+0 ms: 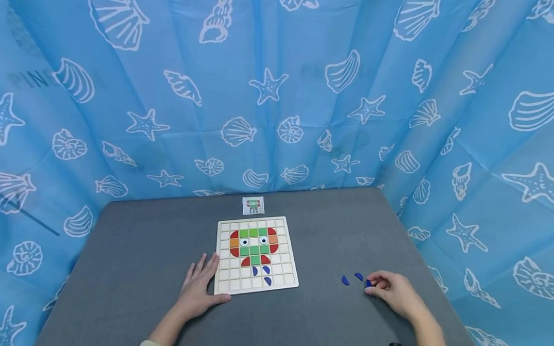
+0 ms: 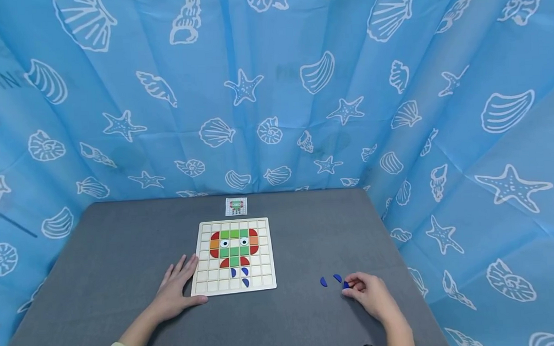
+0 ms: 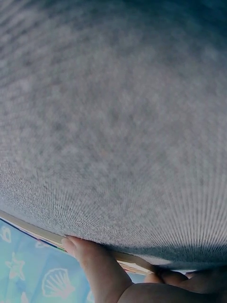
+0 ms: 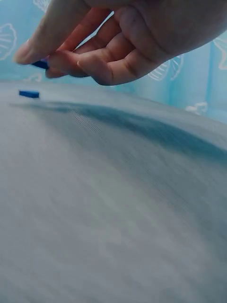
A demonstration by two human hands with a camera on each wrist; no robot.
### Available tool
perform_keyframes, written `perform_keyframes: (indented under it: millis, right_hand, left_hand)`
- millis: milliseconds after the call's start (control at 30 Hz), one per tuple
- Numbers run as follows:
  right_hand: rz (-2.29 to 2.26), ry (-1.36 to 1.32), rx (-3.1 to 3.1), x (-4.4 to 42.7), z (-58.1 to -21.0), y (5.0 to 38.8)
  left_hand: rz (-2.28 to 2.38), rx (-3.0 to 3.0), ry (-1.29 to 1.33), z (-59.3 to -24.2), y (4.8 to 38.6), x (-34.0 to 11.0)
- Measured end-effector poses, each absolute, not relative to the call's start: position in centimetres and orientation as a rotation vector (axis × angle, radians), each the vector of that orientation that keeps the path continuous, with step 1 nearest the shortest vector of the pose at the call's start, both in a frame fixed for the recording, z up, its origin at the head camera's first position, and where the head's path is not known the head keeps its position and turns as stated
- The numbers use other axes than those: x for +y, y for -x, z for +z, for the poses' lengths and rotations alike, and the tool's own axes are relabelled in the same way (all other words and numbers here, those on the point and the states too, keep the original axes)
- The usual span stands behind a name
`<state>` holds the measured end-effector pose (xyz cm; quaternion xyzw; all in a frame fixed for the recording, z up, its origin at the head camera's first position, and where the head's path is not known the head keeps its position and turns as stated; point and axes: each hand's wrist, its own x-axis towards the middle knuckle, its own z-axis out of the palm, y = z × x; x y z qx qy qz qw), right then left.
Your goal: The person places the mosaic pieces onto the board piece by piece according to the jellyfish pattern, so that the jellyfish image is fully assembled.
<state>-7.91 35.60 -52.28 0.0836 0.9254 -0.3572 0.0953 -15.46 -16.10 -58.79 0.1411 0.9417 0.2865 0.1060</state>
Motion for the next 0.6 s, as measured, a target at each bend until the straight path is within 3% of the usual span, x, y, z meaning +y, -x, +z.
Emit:
perform_keyframes:
  millis: [600]
  right_hand:
    - [-1.056,0.272,3.156,29.0,-49.9,12.2]
  left_hand:
    - [0.869,2.792,-0.443,-58.9,15.4,-16.2]
